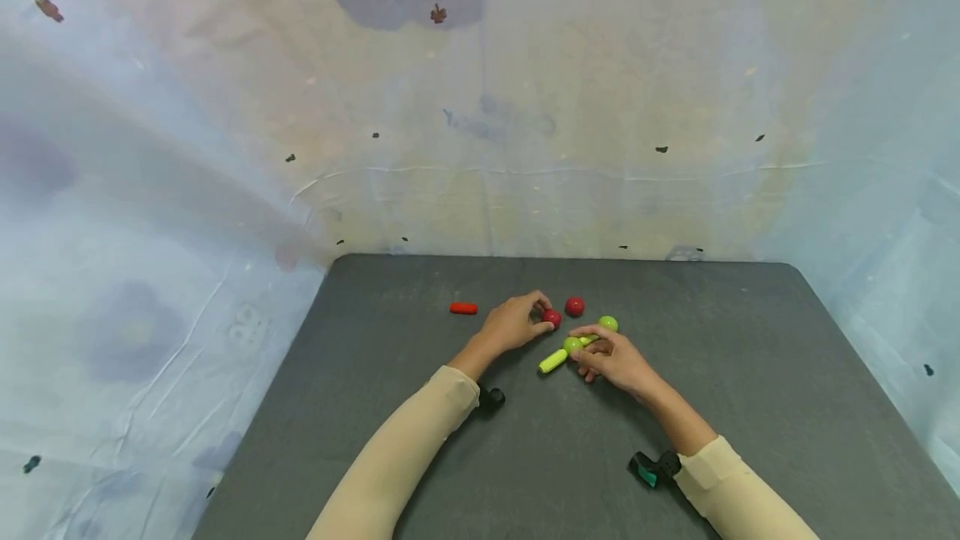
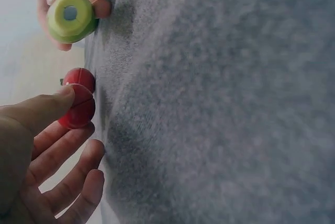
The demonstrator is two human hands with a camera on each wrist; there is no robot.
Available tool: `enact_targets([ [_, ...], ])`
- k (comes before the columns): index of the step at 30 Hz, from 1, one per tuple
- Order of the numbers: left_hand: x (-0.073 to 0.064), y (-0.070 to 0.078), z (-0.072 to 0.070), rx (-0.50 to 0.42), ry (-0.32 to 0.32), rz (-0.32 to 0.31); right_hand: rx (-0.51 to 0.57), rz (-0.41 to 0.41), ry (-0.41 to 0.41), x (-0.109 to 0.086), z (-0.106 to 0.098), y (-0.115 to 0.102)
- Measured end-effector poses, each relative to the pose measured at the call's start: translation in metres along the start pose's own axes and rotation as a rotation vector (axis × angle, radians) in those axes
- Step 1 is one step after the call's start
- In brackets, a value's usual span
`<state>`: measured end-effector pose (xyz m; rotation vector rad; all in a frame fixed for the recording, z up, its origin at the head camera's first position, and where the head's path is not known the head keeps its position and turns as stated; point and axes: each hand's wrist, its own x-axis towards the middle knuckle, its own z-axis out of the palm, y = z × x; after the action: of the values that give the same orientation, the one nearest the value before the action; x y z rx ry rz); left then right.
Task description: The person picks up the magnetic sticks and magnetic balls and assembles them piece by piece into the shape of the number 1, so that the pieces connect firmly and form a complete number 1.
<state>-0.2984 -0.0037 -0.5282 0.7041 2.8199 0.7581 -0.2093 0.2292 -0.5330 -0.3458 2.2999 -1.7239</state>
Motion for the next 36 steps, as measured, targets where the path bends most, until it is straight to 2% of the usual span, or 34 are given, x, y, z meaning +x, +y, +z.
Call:
enact_targets([
  [8, -0.017, -0.006, -0.008, -0.024, 0.019, 0.039, -0.007, 0.003, 0.004, 0.0, 0.0, -0.001],
  [15, -0.036, -0.014, -0.013, -0.044, 0.02, 0.024, -0.016, -0.001, 0.007, 0.0, -0.001, -0.004],
  [21, -0.054, -0.022, -0.02, -0.027, 0.025, 0.023, -0.007, 0.013, 0.004, 0.001, 0.001, -0.004],
  [30, -0.076, -0.025, -0.026, -0.002, -0.014, 0.015, 0.003, 0.026, 0.008, 0.001, 0.002, -0.004],
  [36, -0.088, -0.023, -0.027, 0.043, -0.014, 0.065, 0.008, 0.009, -0.007, 0.001, 0.002, -0.004],
])
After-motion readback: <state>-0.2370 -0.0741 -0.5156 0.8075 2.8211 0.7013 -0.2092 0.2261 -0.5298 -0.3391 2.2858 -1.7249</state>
